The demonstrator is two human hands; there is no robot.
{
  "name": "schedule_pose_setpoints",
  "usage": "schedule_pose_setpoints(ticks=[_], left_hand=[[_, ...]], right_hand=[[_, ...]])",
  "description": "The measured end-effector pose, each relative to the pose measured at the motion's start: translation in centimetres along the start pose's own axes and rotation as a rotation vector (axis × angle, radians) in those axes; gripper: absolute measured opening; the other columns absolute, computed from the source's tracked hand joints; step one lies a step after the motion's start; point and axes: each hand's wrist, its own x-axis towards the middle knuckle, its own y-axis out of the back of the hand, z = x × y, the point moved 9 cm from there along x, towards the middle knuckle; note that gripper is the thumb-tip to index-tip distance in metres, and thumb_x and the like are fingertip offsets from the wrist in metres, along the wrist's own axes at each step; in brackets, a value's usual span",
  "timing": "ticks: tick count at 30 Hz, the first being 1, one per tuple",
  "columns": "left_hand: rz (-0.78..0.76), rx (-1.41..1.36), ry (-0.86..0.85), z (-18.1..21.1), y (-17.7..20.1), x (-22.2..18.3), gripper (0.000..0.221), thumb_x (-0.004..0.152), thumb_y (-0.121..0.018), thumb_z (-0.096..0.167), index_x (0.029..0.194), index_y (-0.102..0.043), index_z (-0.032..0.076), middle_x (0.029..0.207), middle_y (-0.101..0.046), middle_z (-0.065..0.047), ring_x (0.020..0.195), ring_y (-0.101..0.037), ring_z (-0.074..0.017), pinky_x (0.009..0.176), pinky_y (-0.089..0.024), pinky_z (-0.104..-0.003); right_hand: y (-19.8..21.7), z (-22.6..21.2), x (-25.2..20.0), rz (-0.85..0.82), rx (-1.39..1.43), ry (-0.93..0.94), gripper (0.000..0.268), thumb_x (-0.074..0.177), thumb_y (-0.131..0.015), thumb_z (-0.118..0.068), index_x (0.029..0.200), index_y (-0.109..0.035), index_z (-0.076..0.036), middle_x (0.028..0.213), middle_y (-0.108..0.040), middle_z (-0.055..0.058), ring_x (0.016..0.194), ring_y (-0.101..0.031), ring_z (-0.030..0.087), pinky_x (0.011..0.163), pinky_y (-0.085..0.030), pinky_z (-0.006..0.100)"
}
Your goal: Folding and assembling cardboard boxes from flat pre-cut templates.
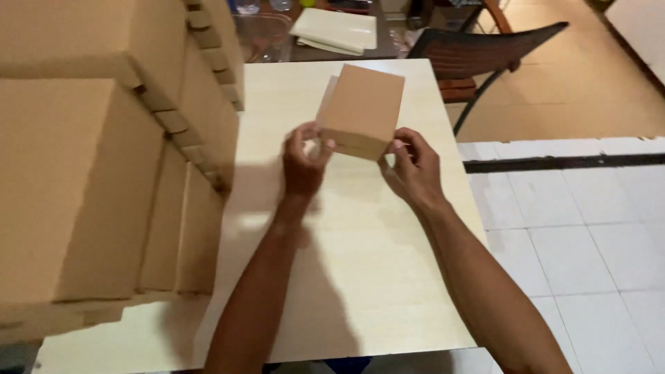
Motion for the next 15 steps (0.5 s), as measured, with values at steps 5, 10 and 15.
schedule_pose_setpoints(ticks=[5,10,15], left_hand=[[-0.107,0.166,-0.141,4.7,-0.8,-2.9,0.044,0.079,-0.085,0.031,0.118,-0.071,0.016,0.095,-0.073,-0.004,0.098,-0.071,-0.0245,0.089,-0.055,-0.035],[0.042,0.164,-0.303,7.1,-0.2,-4.1,0.047,0.083,-0.078,0.025,0.127,-0.065,0.014,0.124,-0.058,-0.007,0.120,-0.055,-0.0311,0.103,-0.047,-0.046],[0.136,-0.016,-0.124,3.2,2.2,-2.2,0.087,0.085,-0.080,0.018,0.155,-0.032,0.007,0.155,-0.026,-0.028,0.145,-0.029,-0.0508,0.118,-0.034,-0.059]], right_hand=[[0.2,-4.4,-0.7,-0.016,-0.062,0.023,0.037,0.108,-0.054,-0.018,0.141,-0.052,-0.002,0.127,-0.065,0.024,0.120,-0.063,0.040,0.084,-0.056,0.050],[2.6,0.1,0.0,0.145,-0.150,0.031,0.039,0.109,-0.065,-0.025,0.133,-0.044,-0.003,0.104,-0.046,0.008,0.101,-0.055,0.023,0.075,-0.053,0.036],[1.8,-0.6,-0.5,0.096,0.075,0.029,0.020,0.112,-0.057,-0.014,0.126,-0.047,-0.004,0.071,-0.054,0.002,0.066,-0.058,0.014,0.064,-0.047,0.027]])
